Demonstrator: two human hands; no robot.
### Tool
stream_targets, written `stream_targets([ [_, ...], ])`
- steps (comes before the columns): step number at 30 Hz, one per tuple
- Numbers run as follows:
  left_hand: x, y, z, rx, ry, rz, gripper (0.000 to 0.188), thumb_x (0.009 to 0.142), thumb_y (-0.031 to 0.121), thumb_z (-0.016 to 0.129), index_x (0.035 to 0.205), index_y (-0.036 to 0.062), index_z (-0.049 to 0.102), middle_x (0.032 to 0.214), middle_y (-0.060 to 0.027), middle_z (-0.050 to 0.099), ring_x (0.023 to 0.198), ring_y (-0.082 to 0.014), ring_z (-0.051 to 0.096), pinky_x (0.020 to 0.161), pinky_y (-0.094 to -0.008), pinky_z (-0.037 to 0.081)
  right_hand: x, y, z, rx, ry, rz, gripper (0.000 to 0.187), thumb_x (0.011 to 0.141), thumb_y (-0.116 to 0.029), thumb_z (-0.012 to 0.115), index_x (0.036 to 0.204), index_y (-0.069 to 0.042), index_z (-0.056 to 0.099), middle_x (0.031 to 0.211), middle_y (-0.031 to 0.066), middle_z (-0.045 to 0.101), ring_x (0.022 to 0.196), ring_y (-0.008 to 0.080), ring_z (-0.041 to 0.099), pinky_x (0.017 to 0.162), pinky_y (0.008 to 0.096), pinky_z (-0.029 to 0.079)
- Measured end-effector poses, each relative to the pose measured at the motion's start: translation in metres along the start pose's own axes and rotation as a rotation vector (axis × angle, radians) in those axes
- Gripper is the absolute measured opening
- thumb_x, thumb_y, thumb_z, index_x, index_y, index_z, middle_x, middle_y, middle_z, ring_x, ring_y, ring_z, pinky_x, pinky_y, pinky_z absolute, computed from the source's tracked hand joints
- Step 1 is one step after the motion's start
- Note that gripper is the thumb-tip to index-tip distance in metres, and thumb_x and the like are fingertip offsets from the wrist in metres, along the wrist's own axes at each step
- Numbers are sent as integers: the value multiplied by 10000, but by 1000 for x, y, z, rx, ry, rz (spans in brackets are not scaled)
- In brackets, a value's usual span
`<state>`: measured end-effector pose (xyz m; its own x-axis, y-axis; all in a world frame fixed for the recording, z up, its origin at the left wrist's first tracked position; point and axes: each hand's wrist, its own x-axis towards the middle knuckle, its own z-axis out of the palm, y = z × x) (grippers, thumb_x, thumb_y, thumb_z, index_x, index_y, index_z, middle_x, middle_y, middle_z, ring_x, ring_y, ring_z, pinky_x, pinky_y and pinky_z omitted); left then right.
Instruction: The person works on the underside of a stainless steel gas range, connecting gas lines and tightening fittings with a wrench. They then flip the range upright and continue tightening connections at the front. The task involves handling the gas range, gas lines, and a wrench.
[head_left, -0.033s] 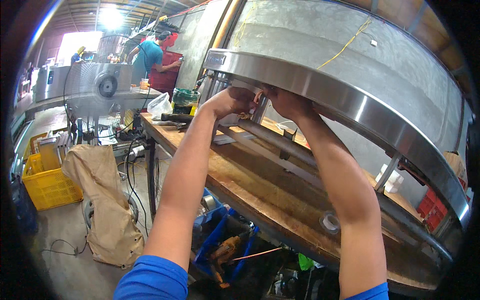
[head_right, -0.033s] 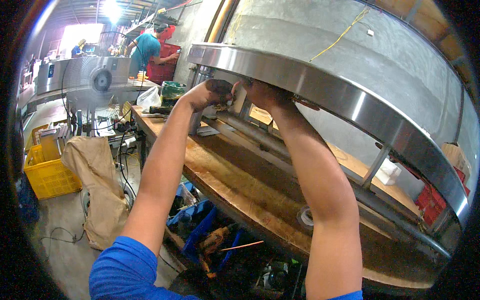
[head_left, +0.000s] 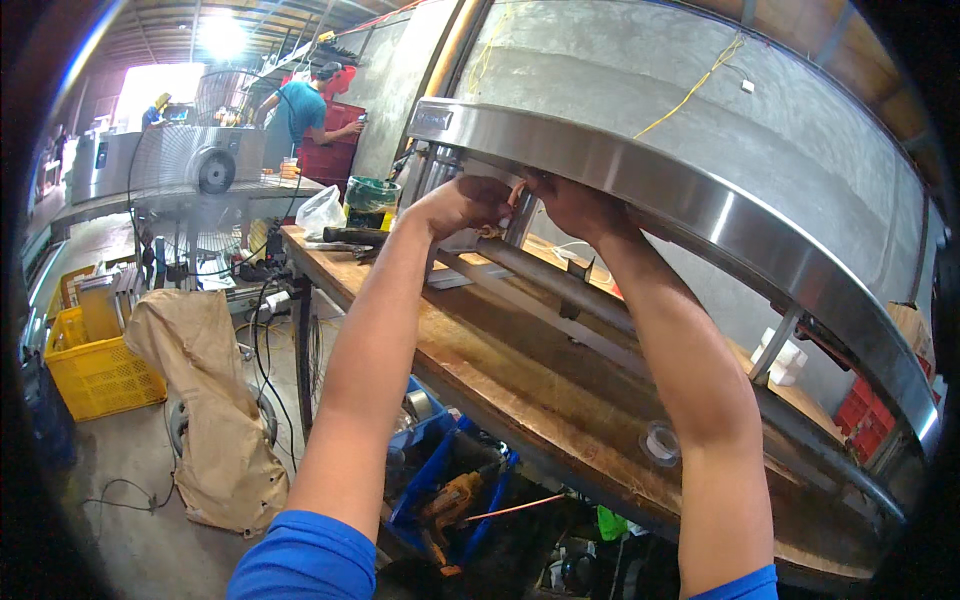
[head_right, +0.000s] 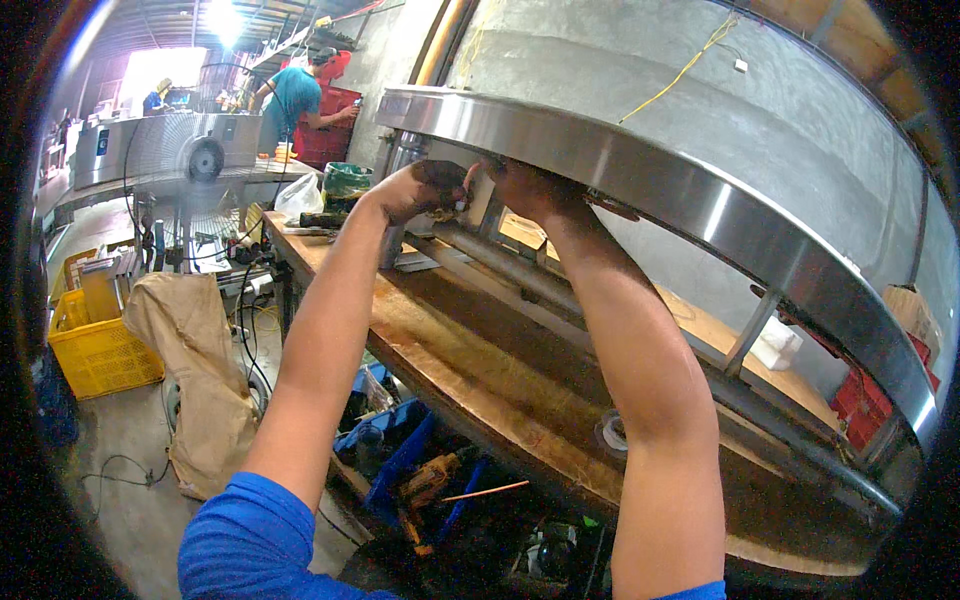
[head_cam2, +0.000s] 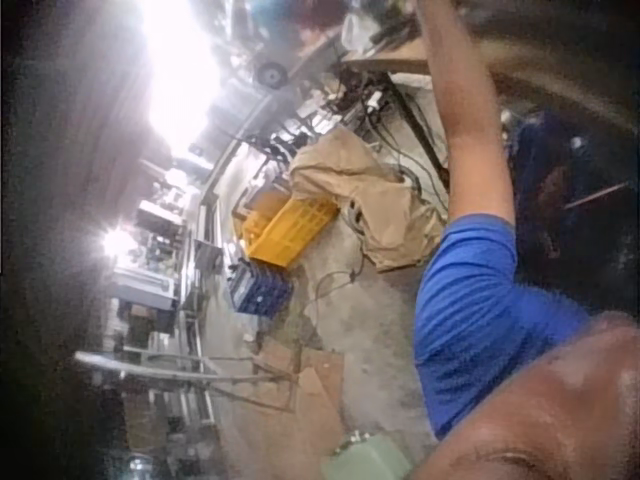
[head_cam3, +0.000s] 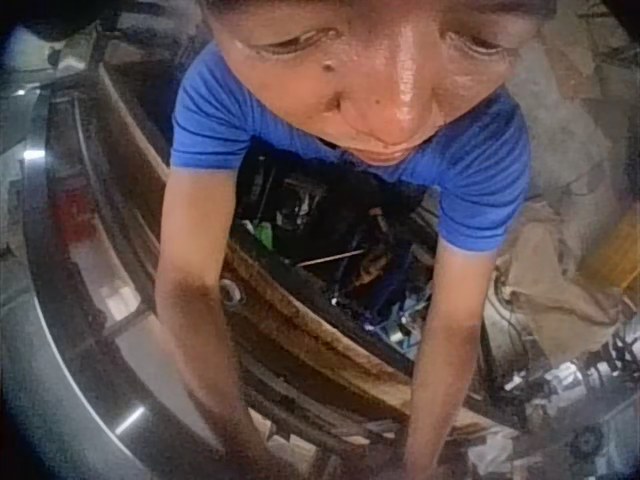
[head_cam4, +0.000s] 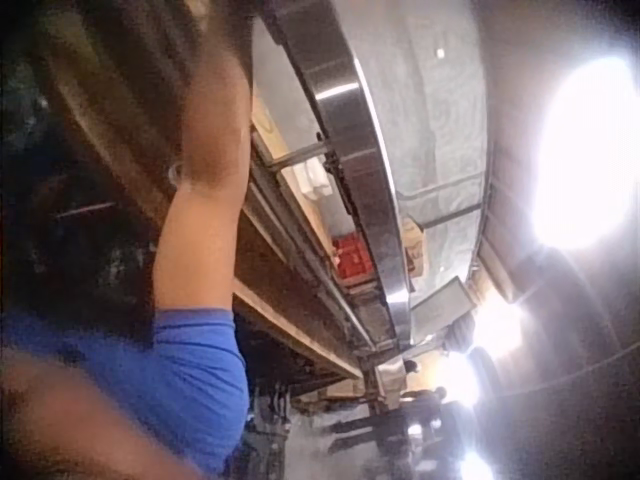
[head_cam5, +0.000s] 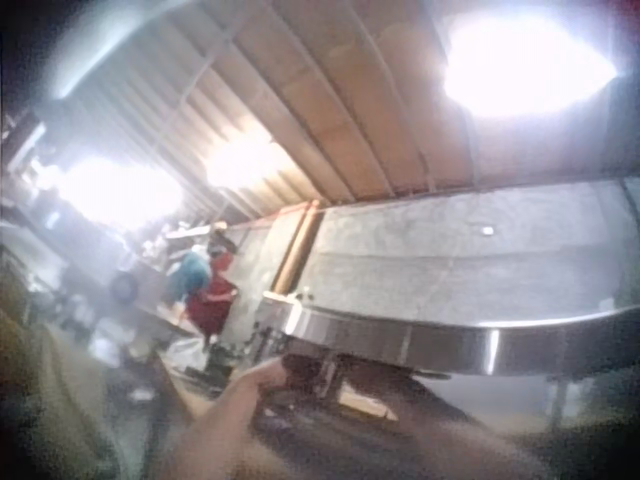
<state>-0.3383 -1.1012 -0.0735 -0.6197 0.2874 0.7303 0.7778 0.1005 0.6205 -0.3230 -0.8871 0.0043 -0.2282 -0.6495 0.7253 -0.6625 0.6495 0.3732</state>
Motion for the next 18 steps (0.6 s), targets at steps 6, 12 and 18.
stream_targets([
  [6,0,-8,6,-332,-18,-125,433,844,232,681,1221,53,565,1124,-71,616,1018,-171,576,880,-318,440,8,6,-3,-74,-60,19,403,962,-442,429,1170,-142,600,1197,151,591,1134,357,533,965,460,398],
  [12,1,2,11,182,146,7,385,821,230,716,1131,26,614,1017,-66,656,921,-145,582,853,-314,452,8,14,4,-215,47,-65,447,956,-493,414,1124,-133,619,1104,134,636,1073,331,571,933,454,418],
  [18,6,-5,8,64,147,-58,399,797,201,738,1123,7,615,1008,-59,656,885,-141,584,831,-304,448,13,18,11,1,-42,-75,479,967,-516,361,1139,-149,618,1134,127,630,1094,317,568,952,439,412],
])
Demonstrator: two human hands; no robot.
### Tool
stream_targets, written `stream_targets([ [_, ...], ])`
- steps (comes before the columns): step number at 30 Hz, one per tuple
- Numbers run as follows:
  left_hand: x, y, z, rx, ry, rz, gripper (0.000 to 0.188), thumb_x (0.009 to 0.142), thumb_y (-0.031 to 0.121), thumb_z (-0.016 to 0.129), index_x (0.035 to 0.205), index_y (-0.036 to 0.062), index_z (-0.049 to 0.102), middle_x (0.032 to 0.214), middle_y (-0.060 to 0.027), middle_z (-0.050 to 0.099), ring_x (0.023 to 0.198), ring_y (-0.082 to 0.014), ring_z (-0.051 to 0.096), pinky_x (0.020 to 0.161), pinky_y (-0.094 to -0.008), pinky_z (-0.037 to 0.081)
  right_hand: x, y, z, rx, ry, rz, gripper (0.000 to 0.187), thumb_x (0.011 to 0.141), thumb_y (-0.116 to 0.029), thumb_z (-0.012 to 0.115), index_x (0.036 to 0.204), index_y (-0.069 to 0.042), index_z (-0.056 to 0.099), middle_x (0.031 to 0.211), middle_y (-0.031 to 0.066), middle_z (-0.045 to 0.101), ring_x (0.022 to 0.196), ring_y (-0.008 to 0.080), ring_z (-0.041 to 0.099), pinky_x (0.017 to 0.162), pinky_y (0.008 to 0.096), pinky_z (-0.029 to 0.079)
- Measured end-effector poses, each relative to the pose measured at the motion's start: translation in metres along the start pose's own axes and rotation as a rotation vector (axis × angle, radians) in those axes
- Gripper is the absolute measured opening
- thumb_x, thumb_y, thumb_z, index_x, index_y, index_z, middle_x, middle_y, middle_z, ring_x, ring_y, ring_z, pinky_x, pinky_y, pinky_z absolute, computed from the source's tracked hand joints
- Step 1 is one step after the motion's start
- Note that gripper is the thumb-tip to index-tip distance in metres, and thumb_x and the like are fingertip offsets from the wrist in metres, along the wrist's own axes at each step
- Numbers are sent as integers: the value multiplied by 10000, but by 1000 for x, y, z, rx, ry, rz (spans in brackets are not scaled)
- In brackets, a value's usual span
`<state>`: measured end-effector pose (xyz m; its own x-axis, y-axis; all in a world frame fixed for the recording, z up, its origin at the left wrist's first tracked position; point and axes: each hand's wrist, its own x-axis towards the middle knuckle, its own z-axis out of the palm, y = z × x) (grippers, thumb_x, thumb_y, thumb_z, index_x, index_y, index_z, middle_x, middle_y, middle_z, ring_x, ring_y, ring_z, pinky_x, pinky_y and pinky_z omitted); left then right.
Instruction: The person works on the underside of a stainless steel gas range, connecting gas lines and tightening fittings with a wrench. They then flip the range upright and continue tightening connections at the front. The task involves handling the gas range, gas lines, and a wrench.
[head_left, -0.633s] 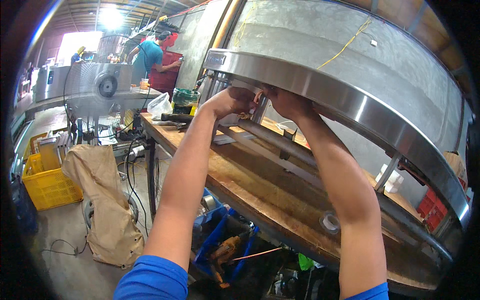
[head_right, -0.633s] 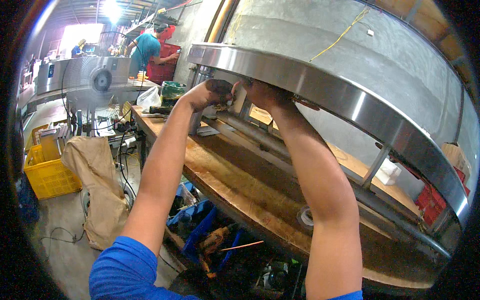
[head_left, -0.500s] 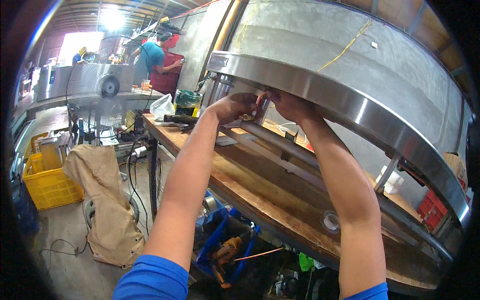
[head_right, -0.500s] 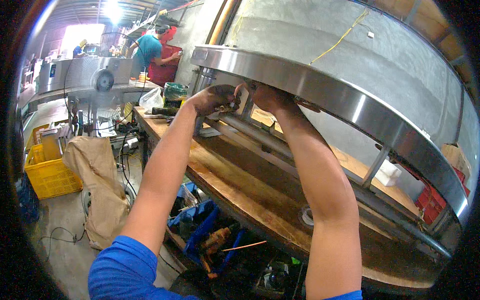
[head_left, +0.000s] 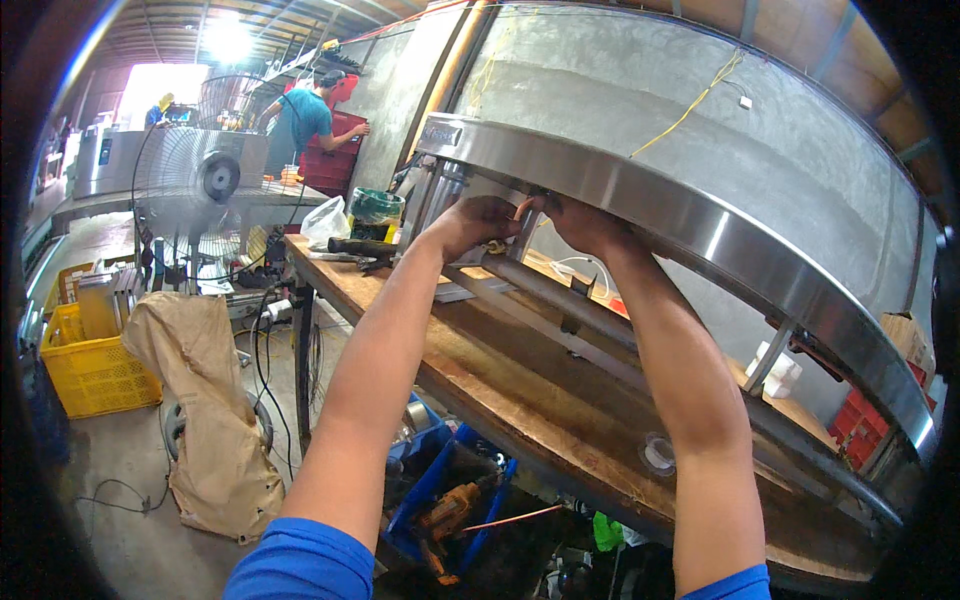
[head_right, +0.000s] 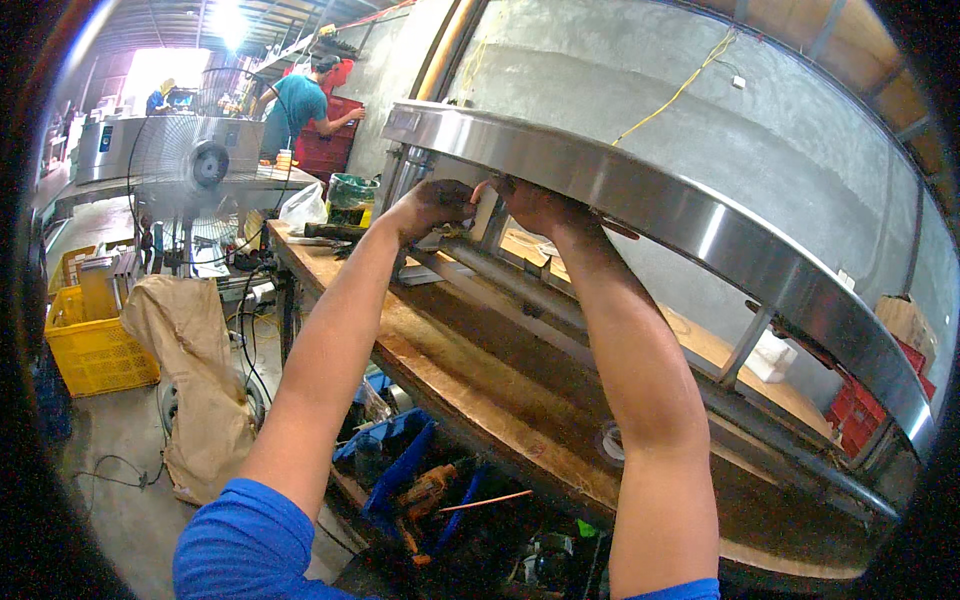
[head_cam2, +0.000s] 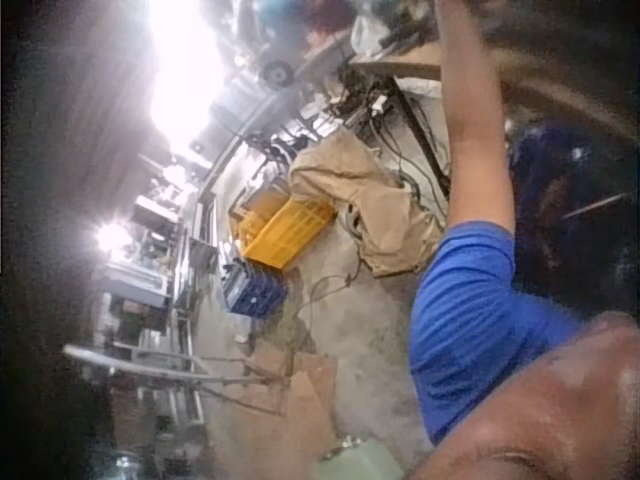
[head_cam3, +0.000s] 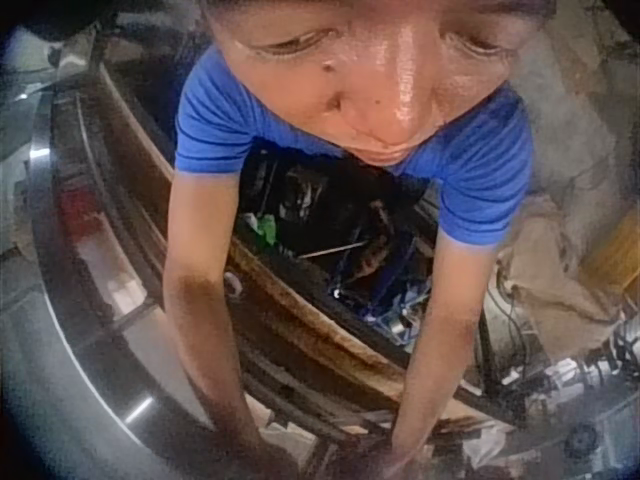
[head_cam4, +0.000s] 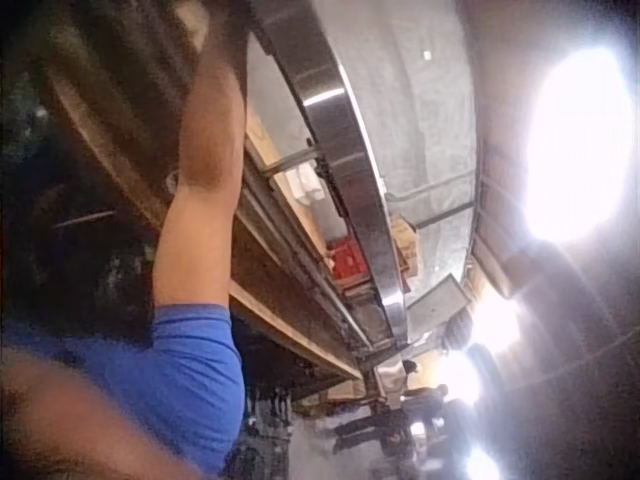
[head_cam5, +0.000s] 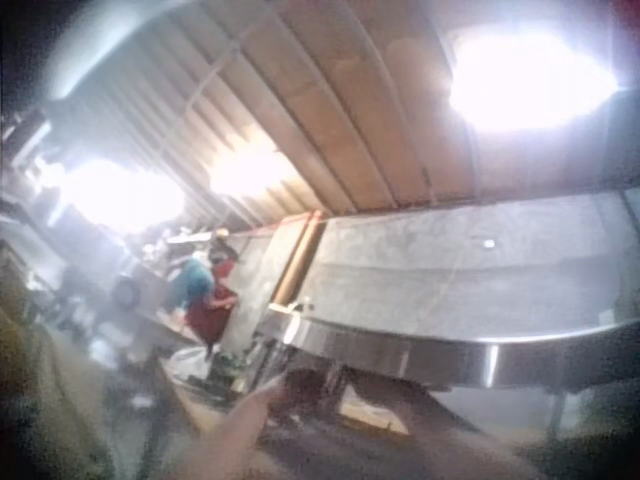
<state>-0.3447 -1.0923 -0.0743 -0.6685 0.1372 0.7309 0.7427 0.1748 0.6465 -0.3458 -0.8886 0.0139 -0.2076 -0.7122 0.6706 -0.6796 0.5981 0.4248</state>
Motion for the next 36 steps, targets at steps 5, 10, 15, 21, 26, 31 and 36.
stream_targets([
  [5,-4,-3,-3,-134,-57,48,386,821,187,711,1148,11,603,1032,-67,646,926,-135,574,844,-298,440,-6,-10,3,-82,40,217,462,963,-504,381,1150,-149,610,1209,119,599,1168,312,525,996,434,384],
  [10,-9,-4,-3,-361,-205,29,457,852,229,691,1228,16,542,1073,-69,629,984,-148,565,894,-296,417,-6,-10,5,-119,133,199,420,951,-469,430,1160,-153,612,1194,122,607,1148,318,540,982,438,397],
  [15,-8,-2,2,-217,-63,-5,505,844,274,707,1234,8,530,1058,-70,630,1008,-161,571,899,-310,428,-6,-6,5,-12,115,199,382,941,-440,470,1147,-161,630,1145,132,629,1106,324,567,948,443,419],
  [21,-3,0,-2,75,-53,38,511,840,273,691,1258,30,526,1140,-89,612,1042,-178,573,914,-326,435,-10,-9,-1,-61,69,146,381,955,-443,437,1147,-178,631,1173,136,619,1116,330,559,951,446,415],
  [26,-13,3,-1,-312,-154,-101,486,864,238,660,1291,63,508,1168,-81,602,1074,-180,571,911,-327,448,-7,-9,4,-102,58,220,397,960,-452,424,1203,-194,603,1232,125,589,1144,338,538,971,452,403],
  [31,-19,10,4,-525,-152,-128,505,866,206,662,1315,77,471,1175,-80,601,1088,-183,571,939,-326,428,-3,-3,12,-70,34,284,403,964,-442,419,1243,-199,579,1266,131,565,1175,335,515,987,450,390],
  [36,-4,-5,-1,-50,-89,112,571,826,118,689,1333,112,426,1171,-92,605,1069,-181,584,956,-319,411,-6,-2,14,-142,76,261,434,955,-451,438,1249,-161,571,1256,142,570,1180,337,514,990,445,390],
])
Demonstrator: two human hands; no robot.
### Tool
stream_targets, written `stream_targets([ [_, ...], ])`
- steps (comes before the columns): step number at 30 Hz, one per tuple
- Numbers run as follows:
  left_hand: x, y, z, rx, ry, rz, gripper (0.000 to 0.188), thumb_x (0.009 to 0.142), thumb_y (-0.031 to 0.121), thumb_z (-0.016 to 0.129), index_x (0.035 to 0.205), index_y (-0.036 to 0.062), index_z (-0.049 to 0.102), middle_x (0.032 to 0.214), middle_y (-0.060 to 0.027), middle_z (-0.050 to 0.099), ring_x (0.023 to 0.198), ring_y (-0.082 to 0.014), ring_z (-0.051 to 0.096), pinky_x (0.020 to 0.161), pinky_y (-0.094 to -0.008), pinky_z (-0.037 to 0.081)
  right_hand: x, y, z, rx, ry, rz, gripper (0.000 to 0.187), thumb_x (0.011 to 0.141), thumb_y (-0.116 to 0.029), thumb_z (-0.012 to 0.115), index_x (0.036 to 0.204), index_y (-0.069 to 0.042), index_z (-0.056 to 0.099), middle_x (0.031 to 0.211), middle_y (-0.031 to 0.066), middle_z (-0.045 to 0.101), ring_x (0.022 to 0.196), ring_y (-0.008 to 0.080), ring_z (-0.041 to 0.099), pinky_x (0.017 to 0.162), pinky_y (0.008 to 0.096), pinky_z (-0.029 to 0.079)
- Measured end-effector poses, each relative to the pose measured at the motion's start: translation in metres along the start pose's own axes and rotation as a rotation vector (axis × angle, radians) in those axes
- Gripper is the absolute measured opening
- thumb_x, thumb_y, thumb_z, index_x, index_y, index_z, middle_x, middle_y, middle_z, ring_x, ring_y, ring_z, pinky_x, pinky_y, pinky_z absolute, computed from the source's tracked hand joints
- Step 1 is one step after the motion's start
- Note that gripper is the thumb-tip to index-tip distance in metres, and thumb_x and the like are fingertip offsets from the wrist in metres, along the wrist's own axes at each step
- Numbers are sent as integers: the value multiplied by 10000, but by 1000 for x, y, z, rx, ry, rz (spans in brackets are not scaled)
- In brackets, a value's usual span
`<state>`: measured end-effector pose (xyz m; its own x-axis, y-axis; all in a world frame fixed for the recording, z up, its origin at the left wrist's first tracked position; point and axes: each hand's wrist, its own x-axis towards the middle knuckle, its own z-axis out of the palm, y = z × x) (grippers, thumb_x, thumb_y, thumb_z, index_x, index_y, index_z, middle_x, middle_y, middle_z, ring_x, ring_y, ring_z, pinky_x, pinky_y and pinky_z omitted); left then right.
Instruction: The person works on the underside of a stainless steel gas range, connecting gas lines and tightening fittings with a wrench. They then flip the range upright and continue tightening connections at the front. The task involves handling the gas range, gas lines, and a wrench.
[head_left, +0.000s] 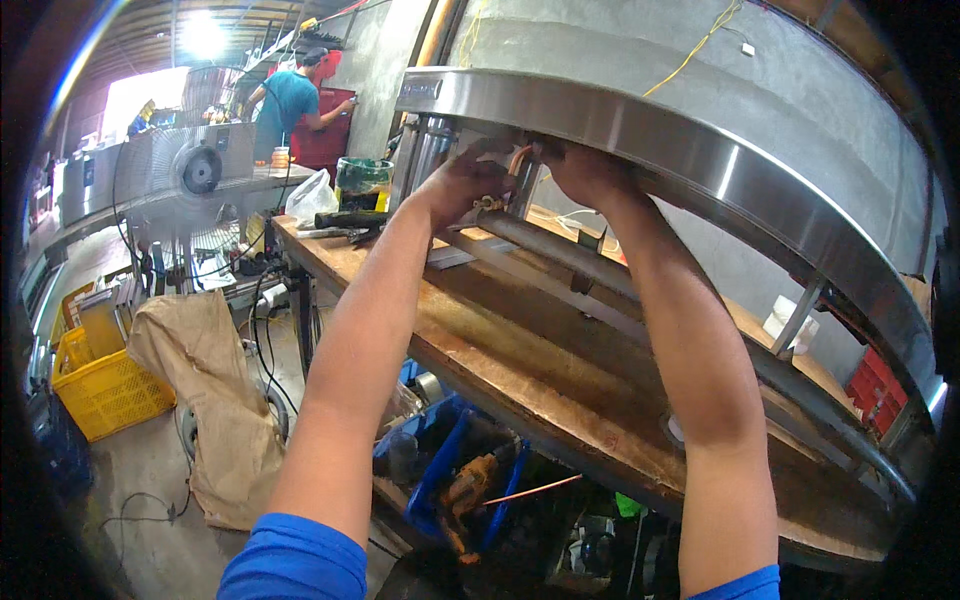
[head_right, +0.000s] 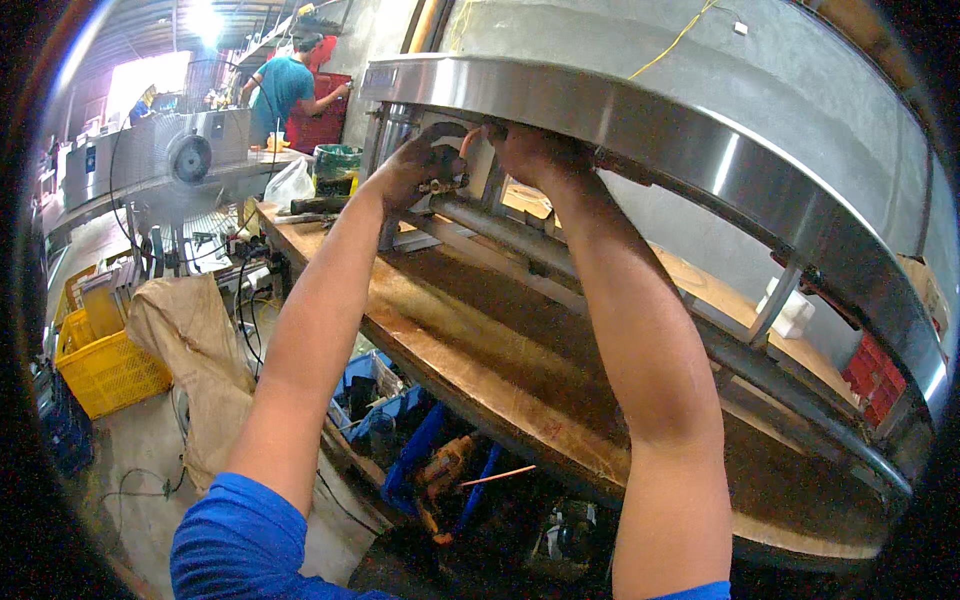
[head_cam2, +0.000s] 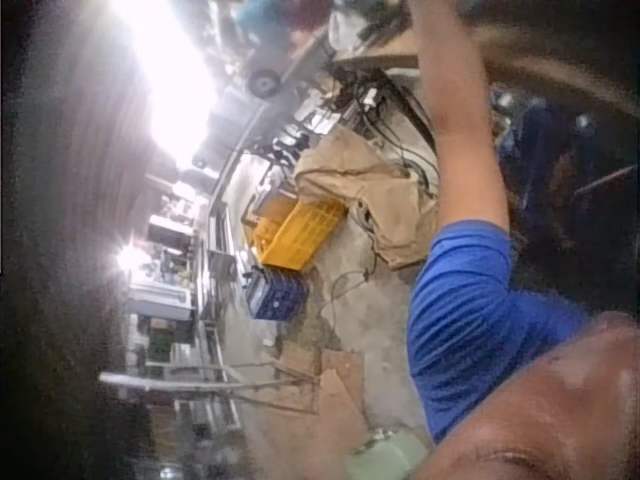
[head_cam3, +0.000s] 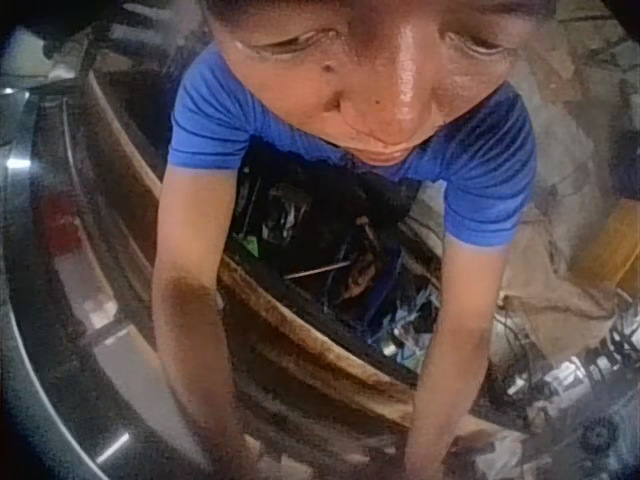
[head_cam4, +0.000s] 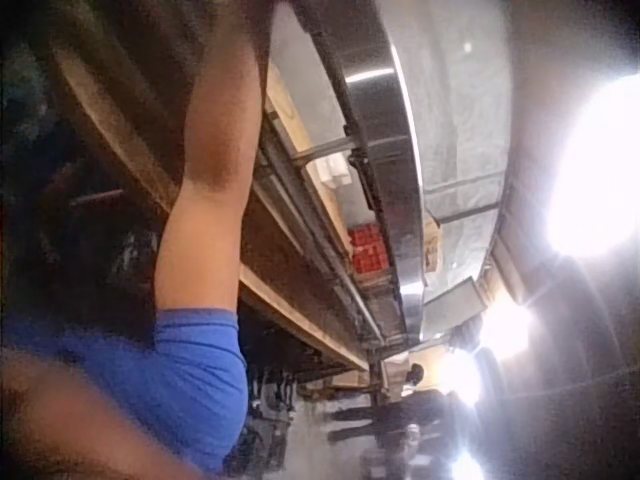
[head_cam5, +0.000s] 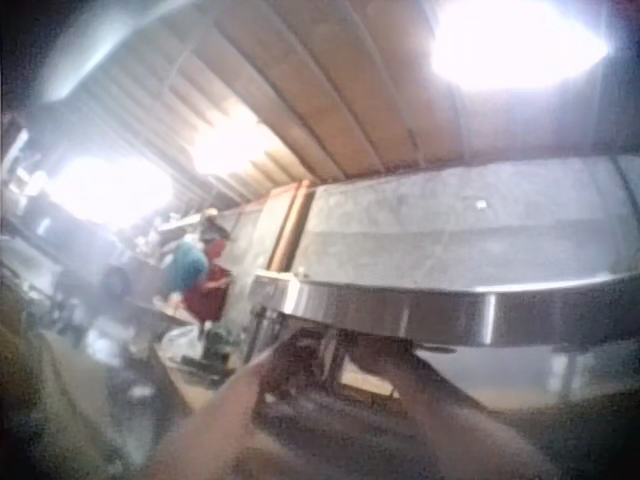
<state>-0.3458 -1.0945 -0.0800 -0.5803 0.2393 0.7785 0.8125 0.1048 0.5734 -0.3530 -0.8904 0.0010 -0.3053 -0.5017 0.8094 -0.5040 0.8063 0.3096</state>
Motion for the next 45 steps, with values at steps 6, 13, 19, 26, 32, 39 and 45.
stream_targets([
  [6,0,-9,-10,-75,-95,97,518,812,121,701,1284,101,488,1148,-93,598,1059,-198,584,916,-334,454,0,-7,-12,135,-3,11,532,918,-532,464,1240,-121,569,1226,181,581,1171,359,519,1000,446,388],
  [13,-5,7,6,-256,23,-132,560,818,195,714,1315,94,475,1183,-83,583,1065,-196,569,914,-325,455,-5,-15,-28,90,-18,45,583,914,-577,440,1261,-123,552,1280,176,547,1187,374,503,1004,465,382],
  [19,-9,8,3,-409,-48,-140,559,835,186,700,1331,90,459,1173,-84,585,1067,-195,565,913,-325,458,-4,-13,-27,92,-12,33,610,901,-608,439,1271,-136,549,1296,161,542,1201,366,498,1007,454,385],
  [26,-7,11,7,-531,-63,-178,530,851,194,682,1325,90,469,1149,-62,594,1064,-179,562,901,-320,462,-3,-3,-10,148,26,58,552,902,-584,469,1241,-162,581,1251,147,581,1184,352,518,989,438,398],
  [32,-4,6,9,-292,91,-82,472,825,264,707,1232,76,558,1113,-48,601,983,-146,569,850,-301,445,5,-1,-6,170,78,-26,524,900,-559,496,1196,-140,603,1181,149,617,1114,346,566,945,444,424],
  [39,0,1,5,-191,79,-69,486,863,320,676,1256,73,532,1089,-24,609,960,-128,566,835,-285,447,3,-1,-11,132,158,-89,523,893,-555,507,1155,-115,612,1118,150,638,1042,358,593,882,464,453],
  [45,-1,4,6,-266,109,-157,469,872,337,667,1235,62,557,1082,-25,625,948,-131,579,833,-281,446,7,-1,-10,61,86,-33,540,892,-569,483,1167,-121,612,1108,158,641,1048,367,588,909,456,453],
])
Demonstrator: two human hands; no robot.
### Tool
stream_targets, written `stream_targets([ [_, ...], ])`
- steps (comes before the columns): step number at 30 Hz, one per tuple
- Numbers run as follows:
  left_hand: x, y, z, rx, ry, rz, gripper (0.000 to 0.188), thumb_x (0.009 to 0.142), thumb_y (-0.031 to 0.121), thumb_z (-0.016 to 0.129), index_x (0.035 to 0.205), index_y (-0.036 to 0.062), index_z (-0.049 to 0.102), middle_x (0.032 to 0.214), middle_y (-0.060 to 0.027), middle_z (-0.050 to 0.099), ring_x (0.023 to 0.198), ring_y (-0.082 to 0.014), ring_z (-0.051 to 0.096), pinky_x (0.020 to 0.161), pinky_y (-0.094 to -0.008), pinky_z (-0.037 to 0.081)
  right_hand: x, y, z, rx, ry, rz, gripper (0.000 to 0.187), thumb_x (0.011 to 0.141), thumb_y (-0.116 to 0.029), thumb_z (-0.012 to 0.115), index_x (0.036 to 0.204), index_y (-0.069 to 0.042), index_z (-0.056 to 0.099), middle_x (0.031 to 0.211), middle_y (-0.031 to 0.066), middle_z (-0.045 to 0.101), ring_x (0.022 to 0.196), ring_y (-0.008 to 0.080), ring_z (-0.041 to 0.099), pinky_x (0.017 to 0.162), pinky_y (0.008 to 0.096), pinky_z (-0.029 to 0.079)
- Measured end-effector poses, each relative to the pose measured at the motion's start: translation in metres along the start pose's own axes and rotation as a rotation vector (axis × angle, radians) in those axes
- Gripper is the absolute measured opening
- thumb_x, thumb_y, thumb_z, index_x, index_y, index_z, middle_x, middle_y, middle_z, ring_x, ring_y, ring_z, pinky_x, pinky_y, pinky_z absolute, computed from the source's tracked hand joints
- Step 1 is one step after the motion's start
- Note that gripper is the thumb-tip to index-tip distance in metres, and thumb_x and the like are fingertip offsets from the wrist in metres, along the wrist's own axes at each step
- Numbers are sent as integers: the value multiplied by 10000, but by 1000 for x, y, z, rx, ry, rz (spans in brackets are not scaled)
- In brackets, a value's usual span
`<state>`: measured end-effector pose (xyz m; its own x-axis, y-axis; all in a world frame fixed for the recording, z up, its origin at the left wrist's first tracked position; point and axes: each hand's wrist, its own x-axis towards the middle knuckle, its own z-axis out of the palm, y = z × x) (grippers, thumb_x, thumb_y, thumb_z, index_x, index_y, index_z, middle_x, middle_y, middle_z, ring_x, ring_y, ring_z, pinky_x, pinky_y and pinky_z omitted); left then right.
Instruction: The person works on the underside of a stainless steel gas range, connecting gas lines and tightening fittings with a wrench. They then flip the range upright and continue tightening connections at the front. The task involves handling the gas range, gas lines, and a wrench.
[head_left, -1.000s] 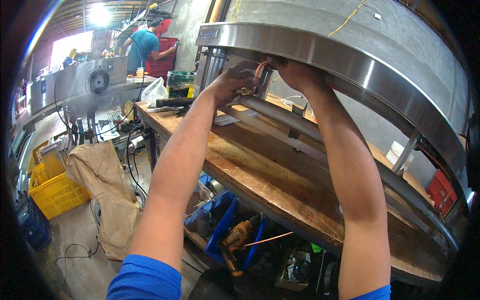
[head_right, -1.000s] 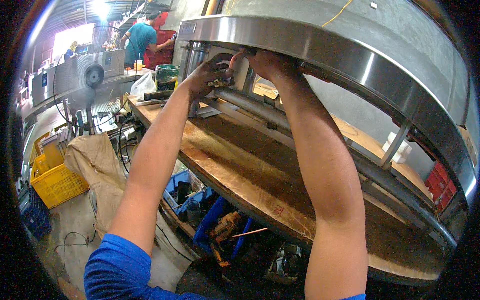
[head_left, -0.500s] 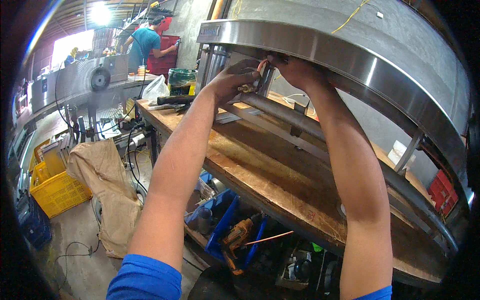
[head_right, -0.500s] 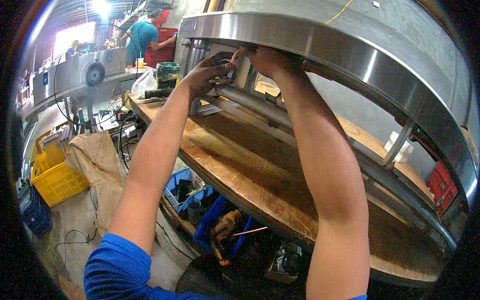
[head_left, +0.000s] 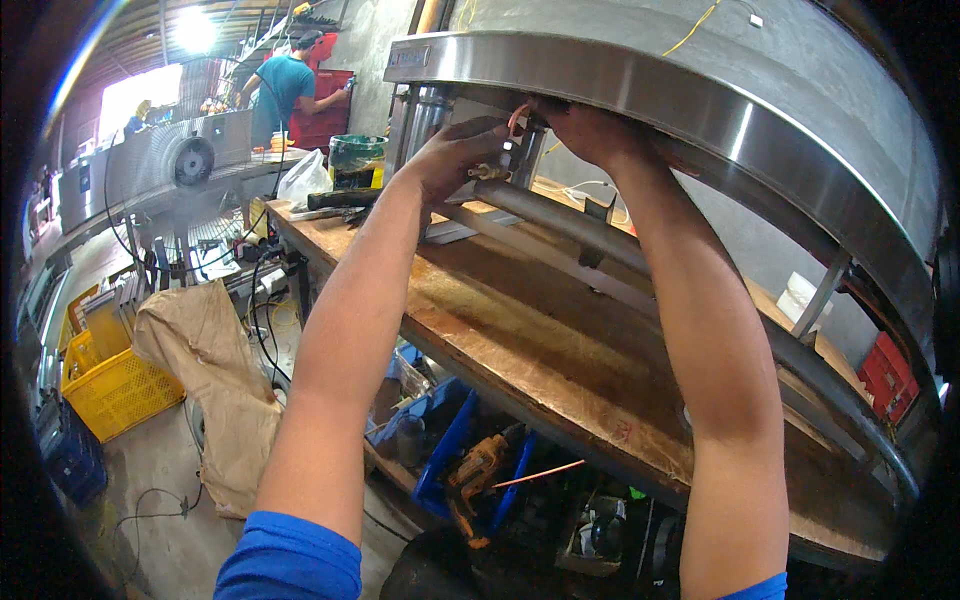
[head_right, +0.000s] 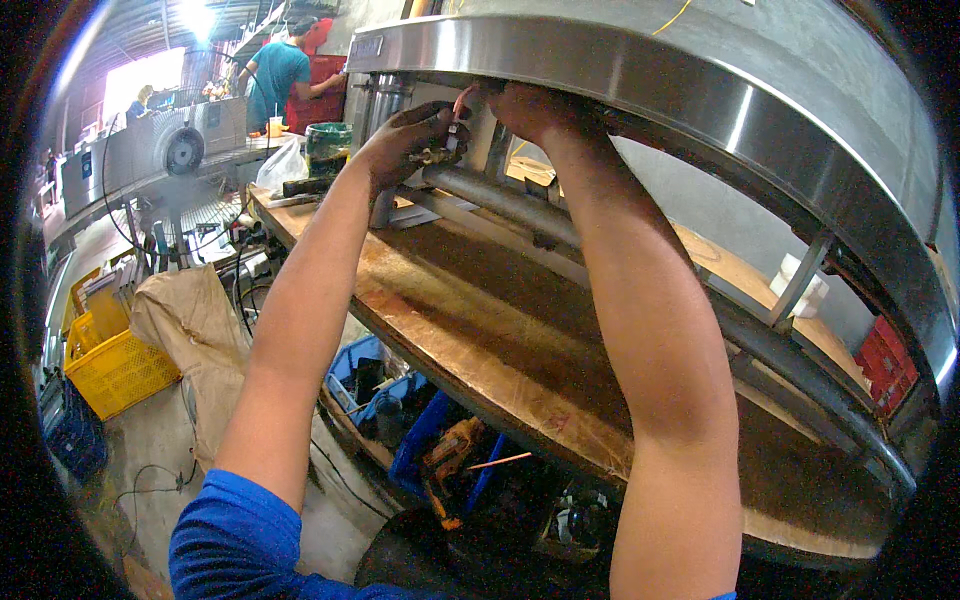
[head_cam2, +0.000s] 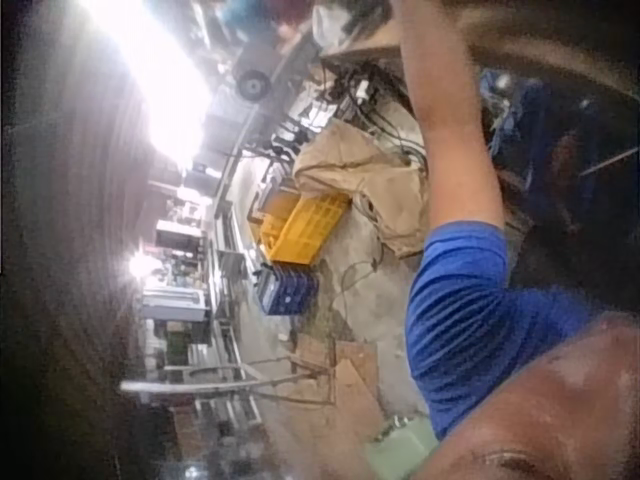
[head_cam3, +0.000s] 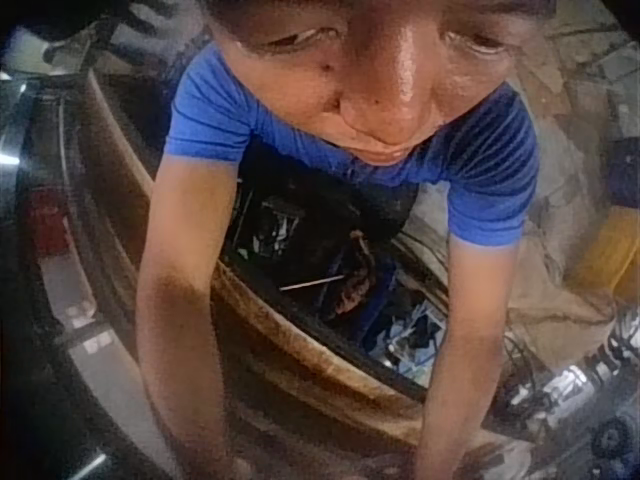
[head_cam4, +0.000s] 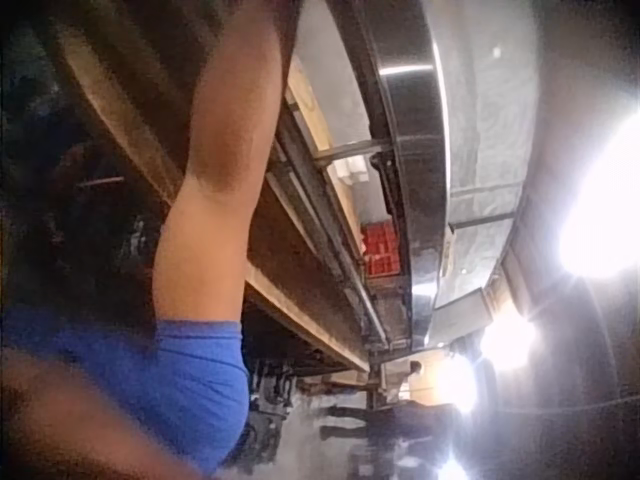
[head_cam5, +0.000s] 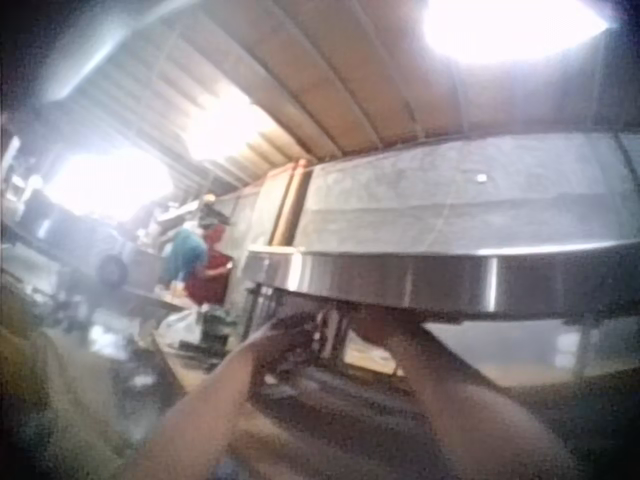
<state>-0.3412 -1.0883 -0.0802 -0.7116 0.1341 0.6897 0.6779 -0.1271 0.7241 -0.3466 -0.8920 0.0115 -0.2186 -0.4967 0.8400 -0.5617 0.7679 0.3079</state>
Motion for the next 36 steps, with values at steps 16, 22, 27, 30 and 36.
stream_targets([
  [16,-4,5,9,-111,38,-20,372,890,245,652,1188,36,574,1025,-56,650,870,-136,615,755,-274,481,14,-33,5,121,-149,25,522,819,-622,557,1117,-210,673,1138,51,662,1088,277,595,957,407,442],
  [22,-1,-3,-2,51,-187,214,434,860,187,667,1252,64,527,1121,-53,621,966,-145,590,833,-305,470,17,-27,7,107,-300,92,551,789,-614,600,1137,-192,668,1168,53,651,1100,250,587,981,392,421],
  [27,4,-4,-5,216,-337,455,455,842,115,660,1267,42,514,1211,-78,574,1112,-188,547,944,-353,439,23,-20,15,232,-457,56,587,780,-629,580,1158,-187,657,1183,59,644,1113,266,580,995,388,406],
  [30,7,-3,-2,-102,-254,71,470,821,153,688,1246,49,519,1127,-54,627,1003,-156,588,883,-326,450,22,-15,13,263,-594,20,602,778,-644,551,1159,-190,656,1181,63,646,1095,267,590,989,382,411],
  [36,10,-4,-4,-78,-187,72,509,779,98,712,1245,25,520,1093,-83,644,954,-167,625,845,-290,462,20,-20,12,223,-622,3,595,767,-644,546,1128,-189,673,1186,76,643,1081,246,598,977,380,420],
])
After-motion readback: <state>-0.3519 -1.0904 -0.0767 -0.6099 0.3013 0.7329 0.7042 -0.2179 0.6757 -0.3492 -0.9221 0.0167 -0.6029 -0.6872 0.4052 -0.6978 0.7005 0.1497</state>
